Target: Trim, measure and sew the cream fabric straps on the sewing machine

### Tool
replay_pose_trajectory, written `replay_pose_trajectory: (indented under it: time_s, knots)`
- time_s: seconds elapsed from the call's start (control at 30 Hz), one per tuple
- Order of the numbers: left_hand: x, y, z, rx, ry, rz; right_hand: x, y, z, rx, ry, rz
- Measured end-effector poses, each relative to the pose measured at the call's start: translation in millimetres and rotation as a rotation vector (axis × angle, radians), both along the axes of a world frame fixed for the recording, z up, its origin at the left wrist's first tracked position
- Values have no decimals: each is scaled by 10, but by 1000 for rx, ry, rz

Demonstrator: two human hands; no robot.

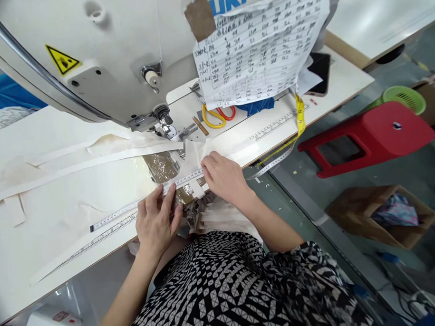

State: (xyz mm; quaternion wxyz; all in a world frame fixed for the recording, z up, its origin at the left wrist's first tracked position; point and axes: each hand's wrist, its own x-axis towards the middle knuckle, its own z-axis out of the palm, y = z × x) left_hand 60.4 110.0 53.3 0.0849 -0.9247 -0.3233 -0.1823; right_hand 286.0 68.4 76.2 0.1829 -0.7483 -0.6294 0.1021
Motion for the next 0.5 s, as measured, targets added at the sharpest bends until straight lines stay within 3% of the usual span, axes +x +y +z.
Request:
replay_pose_trajectory:
  time_s: [0.5]
  knots:
    - [5, 6, 21, 24, 5, -16, -19, 1, -24, 37, -31, 0]
